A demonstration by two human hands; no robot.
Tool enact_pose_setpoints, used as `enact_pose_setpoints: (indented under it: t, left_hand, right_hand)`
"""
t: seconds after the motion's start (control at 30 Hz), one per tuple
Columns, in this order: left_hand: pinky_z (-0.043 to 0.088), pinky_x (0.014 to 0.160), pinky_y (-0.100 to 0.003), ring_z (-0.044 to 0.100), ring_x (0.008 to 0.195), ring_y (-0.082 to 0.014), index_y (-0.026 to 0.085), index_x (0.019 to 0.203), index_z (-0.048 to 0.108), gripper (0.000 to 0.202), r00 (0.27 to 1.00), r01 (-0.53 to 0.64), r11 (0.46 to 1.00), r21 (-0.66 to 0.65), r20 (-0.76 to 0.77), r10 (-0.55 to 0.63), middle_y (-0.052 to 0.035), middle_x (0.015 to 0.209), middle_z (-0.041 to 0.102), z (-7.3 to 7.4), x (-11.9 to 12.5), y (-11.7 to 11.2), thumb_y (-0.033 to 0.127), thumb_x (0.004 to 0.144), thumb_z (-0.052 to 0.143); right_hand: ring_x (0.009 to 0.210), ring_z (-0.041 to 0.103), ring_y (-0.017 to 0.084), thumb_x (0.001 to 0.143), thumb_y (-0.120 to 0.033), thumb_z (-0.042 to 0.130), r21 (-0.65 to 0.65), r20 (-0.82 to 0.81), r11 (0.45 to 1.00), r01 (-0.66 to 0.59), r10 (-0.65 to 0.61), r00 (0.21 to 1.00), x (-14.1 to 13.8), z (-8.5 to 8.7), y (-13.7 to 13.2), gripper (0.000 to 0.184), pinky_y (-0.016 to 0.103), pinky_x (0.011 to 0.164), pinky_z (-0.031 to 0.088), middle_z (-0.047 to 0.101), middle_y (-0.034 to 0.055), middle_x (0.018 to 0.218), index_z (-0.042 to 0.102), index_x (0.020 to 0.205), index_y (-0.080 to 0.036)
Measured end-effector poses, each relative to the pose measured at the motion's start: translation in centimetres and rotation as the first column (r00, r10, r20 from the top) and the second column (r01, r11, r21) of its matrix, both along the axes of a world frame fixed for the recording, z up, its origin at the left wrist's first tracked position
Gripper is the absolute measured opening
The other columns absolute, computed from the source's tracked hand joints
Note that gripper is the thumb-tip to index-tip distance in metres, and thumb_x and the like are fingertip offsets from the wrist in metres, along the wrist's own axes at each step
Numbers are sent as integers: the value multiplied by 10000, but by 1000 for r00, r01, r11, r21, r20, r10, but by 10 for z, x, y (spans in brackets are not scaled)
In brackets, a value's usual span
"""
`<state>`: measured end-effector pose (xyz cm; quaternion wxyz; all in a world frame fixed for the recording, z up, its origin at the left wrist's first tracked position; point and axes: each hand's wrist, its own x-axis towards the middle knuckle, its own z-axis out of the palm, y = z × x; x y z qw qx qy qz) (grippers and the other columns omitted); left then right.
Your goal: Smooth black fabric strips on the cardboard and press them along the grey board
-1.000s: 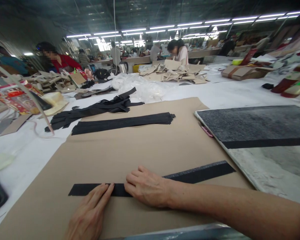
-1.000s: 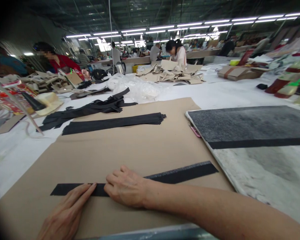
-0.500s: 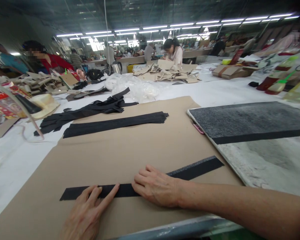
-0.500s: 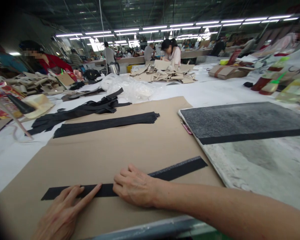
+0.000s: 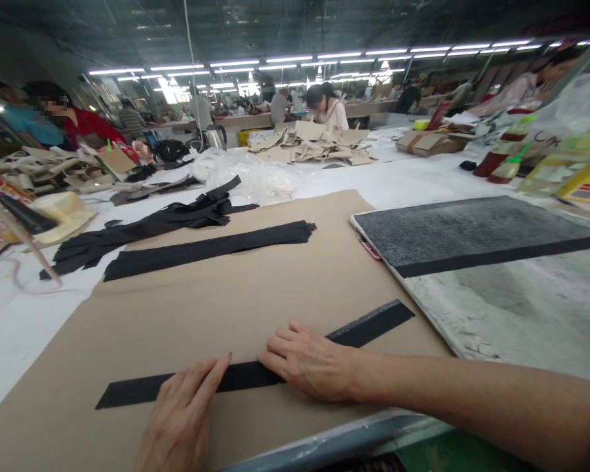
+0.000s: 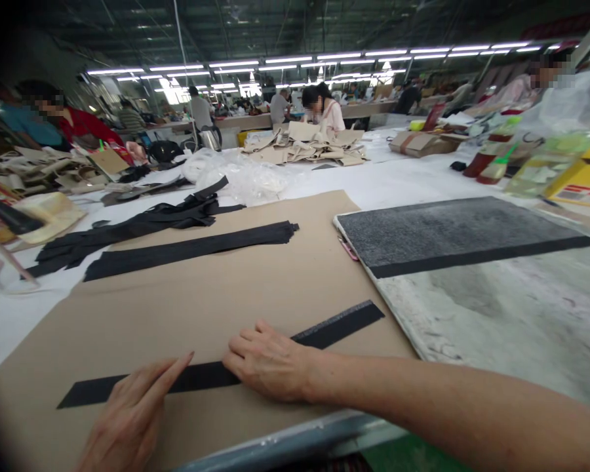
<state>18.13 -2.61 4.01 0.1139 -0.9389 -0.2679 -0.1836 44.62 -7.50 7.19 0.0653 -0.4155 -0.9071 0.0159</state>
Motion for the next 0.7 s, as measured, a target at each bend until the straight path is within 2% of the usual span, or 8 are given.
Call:
enact_pose_setpoints:
  t: [0.1, 0.23, 0.33, 0.4, 0.5, 0.6, 0.7]
  left_hand:
    - [442, 895, -246, 550, 1029, -154, 227, 1313, 482, 612, 995, 97, 995, -5, 9, -97, -44, 1111, 619, -6, 17, -10, 27, 745, 373]
    - [466, 862, -249, 570, 990, -161, 230, 1279, 528, 589, 994, 108, 994, 31, -6, -108, -55, 1072, 630, -15, 19, -16, 32, 742, 387]
    - [467, 879, -247, 564, 1004, -164, 223, 1287, 522, 572, 994, 112, 993, 31, -6, -112, -60, 1075, 628, -17, 17, -17, 43, 761, 388]
    - [468, 882, -249, 561, 1004, -167, 227, 1294, 516, 577, 995, 103, 994, 37, 3, -103, -58, 1072, 632, -17, 16, -18, 44, 763, 384]
    - [468, 886, -258, 561, 1001, -173, 223, 1297, 516, 583, 996, 91, 995, 49, 6, -91, -56, 1071, 638, -18, 17, -19, 39, 761, 381]
    - [469, 900, -262, 563, 1012, -178, 222, 1307, 506, 569, 996, 83, 995, 47, -17, -82, -54, 1092, 641, -19, 16, -20, 52, 778, 388]
    - [470, 924, -261, 563, 1045, -174, 245, 1341, 464, 603, 997, 64, 998, 19, -41, -64, -42, 1138, 634, -19, 14, -21, 43, 779, 385]
  right_hand:
    - [806, 457, 176, 881, -119, 454, -29, -14, 999, 38, -39, 999, 0, 1, -1, 95, 327, 748, 356, 544, 52, 903, 512, 949, -152]
    - [778, 462, 177, 855, -158, 476, -57, -43, 995, 86, -89, 995, -1, 4, 1, 95, 329, 752, 369, 560, 47, 898, 527, 936, -159]
    - [805, 478, 198, 875, -288, 496, -48, -62, 989, 136, -139, 988, -6, 7, 5, 135, 350, 761, 370, 573, 57, 891, 537, 900, -162]
    - [815, 488, 204, 896, -342, 488, -32, -62, 991, 128, -130, 990, -13, 5, 10, 193, 359, 767, 370, 581, 70, 895, 538, 880, -157]
    - [785, 502, 186, 906, -196, 449, -24, -55, 996, 85, -86, 995, -22, 0, 16, 103, 355, 777, 365, 593, 61, 866, 533, 863, -154]
    - [772, 529, 178, 892, -168, 452, -143, -130, 973, 182, -201, 971, -27, -3, 22, 93, 332, 755, 372, 612, 45, 837, 535, 853, -162]
    - [708, 551, 156, 913, -203, 430, -364, -186, 881, 302, -386, 903, -25, 1, 27, 143, 275, 643, 366, 627, 34, 795, 547, 839, -167]
